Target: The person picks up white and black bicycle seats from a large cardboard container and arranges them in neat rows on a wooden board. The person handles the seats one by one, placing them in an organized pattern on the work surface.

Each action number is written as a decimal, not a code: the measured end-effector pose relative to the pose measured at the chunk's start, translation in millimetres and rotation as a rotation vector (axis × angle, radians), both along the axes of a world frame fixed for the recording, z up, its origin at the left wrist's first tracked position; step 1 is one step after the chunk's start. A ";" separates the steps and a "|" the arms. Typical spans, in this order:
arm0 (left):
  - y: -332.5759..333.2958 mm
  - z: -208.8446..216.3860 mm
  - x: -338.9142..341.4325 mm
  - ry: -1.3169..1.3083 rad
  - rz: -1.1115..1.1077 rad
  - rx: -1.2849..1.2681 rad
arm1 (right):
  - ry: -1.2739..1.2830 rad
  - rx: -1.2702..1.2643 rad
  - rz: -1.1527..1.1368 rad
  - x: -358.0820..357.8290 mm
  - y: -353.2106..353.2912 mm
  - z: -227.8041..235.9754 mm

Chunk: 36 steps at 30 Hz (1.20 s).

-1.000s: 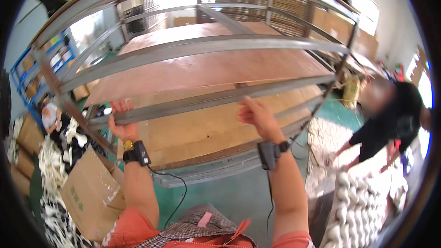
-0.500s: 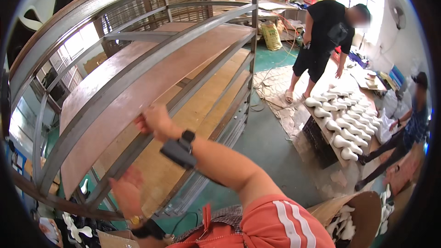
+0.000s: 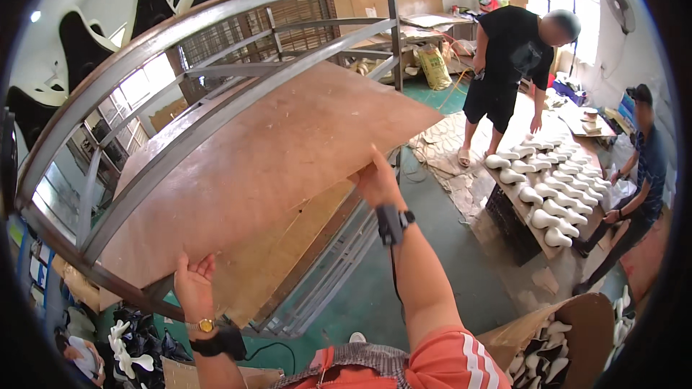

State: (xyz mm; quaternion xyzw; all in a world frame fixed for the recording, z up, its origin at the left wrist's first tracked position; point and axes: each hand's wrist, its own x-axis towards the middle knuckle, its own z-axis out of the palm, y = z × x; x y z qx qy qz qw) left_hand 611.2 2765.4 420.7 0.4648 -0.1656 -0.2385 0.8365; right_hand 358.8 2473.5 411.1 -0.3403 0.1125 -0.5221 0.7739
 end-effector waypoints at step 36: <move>180.0 -40.7 -126.1 0.159 -0.832 -0.169 | 0.001 0.077 -1.072 -256.0 618.8 15.5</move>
